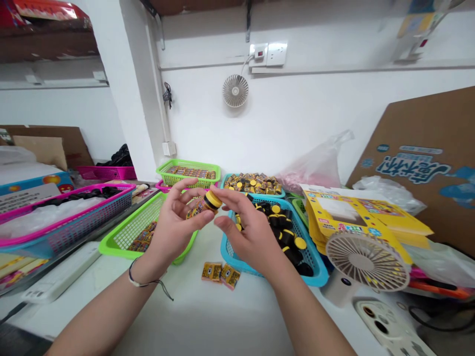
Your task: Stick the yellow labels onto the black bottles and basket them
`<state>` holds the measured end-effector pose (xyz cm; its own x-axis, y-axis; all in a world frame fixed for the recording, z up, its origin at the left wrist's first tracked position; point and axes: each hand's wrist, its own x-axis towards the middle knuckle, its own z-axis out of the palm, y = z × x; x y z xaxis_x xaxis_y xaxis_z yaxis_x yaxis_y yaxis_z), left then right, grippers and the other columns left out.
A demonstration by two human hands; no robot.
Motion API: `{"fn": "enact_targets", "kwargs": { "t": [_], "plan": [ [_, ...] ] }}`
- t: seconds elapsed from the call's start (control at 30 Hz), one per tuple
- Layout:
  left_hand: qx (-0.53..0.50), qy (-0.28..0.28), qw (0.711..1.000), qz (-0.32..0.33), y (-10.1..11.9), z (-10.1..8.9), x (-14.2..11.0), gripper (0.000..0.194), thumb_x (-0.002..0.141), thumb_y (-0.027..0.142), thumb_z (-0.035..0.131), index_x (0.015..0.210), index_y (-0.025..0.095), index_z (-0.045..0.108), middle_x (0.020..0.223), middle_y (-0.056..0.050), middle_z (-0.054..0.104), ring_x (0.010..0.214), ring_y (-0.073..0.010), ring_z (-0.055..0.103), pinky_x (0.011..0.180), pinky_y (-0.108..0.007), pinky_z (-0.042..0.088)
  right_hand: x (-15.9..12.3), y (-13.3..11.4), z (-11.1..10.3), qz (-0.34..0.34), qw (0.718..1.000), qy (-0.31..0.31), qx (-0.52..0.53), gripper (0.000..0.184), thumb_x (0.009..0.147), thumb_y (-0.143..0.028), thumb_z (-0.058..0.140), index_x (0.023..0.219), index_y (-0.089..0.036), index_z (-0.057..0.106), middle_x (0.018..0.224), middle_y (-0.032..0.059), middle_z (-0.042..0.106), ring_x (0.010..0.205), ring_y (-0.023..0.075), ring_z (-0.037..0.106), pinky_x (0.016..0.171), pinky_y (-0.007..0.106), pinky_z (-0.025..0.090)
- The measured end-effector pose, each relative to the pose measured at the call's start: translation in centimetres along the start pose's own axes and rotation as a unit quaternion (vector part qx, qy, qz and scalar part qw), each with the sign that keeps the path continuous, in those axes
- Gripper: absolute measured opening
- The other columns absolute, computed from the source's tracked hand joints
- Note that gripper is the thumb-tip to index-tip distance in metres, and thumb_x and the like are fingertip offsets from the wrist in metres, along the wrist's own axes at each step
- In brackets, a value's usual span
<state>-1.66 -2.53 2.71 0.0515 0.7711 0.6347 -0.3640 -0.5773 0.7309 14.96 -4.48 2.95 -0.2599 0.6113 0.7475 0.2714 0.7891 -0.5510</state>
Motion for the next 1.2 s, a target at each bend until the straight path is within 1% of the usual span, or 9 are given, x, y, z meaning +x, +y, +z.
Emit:
{"fn": "enact_targets", "kwargs": {
  "t": [0.13, 0.27, 0.4, 0.5, 0.6, 0.77, 0.93, 1.03, 1.2],
  "plan": [
    [-0.082, 0.013, 0.994, -0.065, -0.1, 0.3, -0.1, 0.069, 0.064, 0.015, 0.085, 0.120, 0.028, 0.048, 0.106, 0.000, 0.060, 0.086, -0.0113, 0.064, 0.074, -0.023, 0.055, 0.0, 0.2, 1.0, -0.127, 0.975, 0.004, -0.183, 0.063, 0.086, -0.027, 0.067, 0.142, -0.029, 0.038, 0.146, 0.0114, 0.050, 0.136, 0.0269, 0.046, 0.112, 0.050, 0.039],
    [-0.118, 0.006, 0.987, -0.106, 0.0, 0.3, -0.3, 0.074, 0.064, 0.012, 0.085, 0.124, 0.031, 0.045, 0.108, 0.001, 0.057, 0.078, -0.0079, 0.062, 0.068, -0.021, 0.054, 0.1, 0.9, 1.6, -0.202, 0.926, 0.090, -0.306, 0.056, 0.081, -0.016, 0.061, 0.135, -0.025, 0.045, 0.127, 0.0137, 0.057, 0.125, 0.0298, 0.052, 0.106, 0.052, 0.041],
    [-0.144, -0.089, 0.963, -0.211, 0.3, -0.1, -0.3, 0.080, 0.071, 0.018, 0.081, 0.136, 0.035, 0.038, 0.095, 0.002, 0.062, 0.073, -0.0100, 0.063, 0.071, -0.026, 0.054, 0.1, 0.6, 1.8, -0.213, 0.938, 0.079, -0.261, 0.057, 0.076, -0.016, 0.061, 0.130, -0.027, 0.047, 0.115, 0.0090, 0.062, 0.114, 0.0280, 0.059, 0.100, 0.049, 0.046],
    [-0.169, -0.179, 0.929, -0.278, 0.4, -0.3, -0.3, 0.080, 0.074, 0.027, 0.077, 0.143, 0.029, 0.035, 0.068, 0.005, 0.060, 0.061, -0.0124, 0.061, 0.061, -0.025, 0.051, 0.0, 0.2, 2.2, -0.205, 0.957, 0.041, -0.200, 0.060, 0.071, -0.013, 0.061, 0.128, -0.027, 0.046, 0.113, 0.0070, 0.065, 0.113, 0.0265, 0.060, 0.098, 0.046, 0.049],
    [-0.099, -0.183, 0.945, -0.253, 0.6, -0.4, -0.5, 0.077, 0.078, 0.019, 0.067, 0.146, 0.026, 0.032, 0.058, 0.007, 0.055, 0.052, -0.0103, 0.054, 0.052, -0.021, 0.044, -0.1, 0.4, 2.5, -0.224, 0.949, 0.042, -0.217, 0.061, 0.071, -0.012, 0.063, 0.128, -0.028, 0.047, 0.113, 0.0069, 0.068, 0.111, 0.0263, 0.060, 0.096, 0.045, 0.050],
    [0.109, -0.121, 0.980, -0.111, 1.3, -0.6, -0.8, 0.088, 0.073, 0.007, 0.064, 0.148, 0.029, 0.024, 0.058, 0.010, 0.043, 0.047, -0.0082, 0.043, 0.045, -0.019, 0.034, -0.3, 1.1, 2.4, -0.306, 0.888, 0.061, -0.338, 0.054, 0.080, -0.015, 0.066, 0.130, -0.026, 0.051, 0.113, 0.0086, 0.073, 0.101, 0.0248, 0.065, 0.096, 0.046, 0.046],
    [0.045, -0.221, 0.964, -0.140, 2.1, -0.8, -0.8, 0.092, 0.074, 0.010, 0.063, 0.150, 0.030, 0.014, 0.054, 0.012, 0.040, 0.045, -0.0082, 0.042, 0.043, -0.018, 0.031, -0.2, 0.9, 2.6, -0.314, 0.911, 0.074, -0.255, 0.057, 0.077, -0.015, 0.068, 0.128, -0.032, 0.051, 0.106, 0.0033, 0.075, 0.096, 0.0236, 0.068, 0.091, 0.045, 0.050],
    [-0.019, -0.272, 0.947, -0.167, 2.2, -1.0, -0.7, 0.094, 0.076, 0.015, 0.063, 0.152, 0.030, 0.011, 0.054, 0.010, 0.047, 0.045, -0.0095, 0.047, 0.045, -0.020, 0.038, -0.3, 0.5, 2.8, -0.316, 0.919, 0.066, -0.224, 0.059, 0.074, -0.011, 0.068, 0.127, -0.029, 0.051, 0.104, 0.0036, 0.075, 0.098, 0.0232, 0.067, 0.093, 0.045, 0.050],
    [0.027, -0.233, 0.960, -0.154, 2.5, -0.8, -0.8, 0.100, 0.069, 0.009, 0.064, 0.152, 0.029, 0.012, 0.053, 0.013, 0.036, 0.041, -0.0065, 0.036, 0.040, -0.017, 0.027, -0.5, 0.4, 2.4, -0.319, 0.912, 0.059, -0.252, 0.054, 0.076, -0.015, 0.069, 0.126, -0.030, 0.053, 0.105, 0.0024, 0.073, 0.104, 0.0231, 0.064, 0.099, 0.045, 0.049]
  ]
}}
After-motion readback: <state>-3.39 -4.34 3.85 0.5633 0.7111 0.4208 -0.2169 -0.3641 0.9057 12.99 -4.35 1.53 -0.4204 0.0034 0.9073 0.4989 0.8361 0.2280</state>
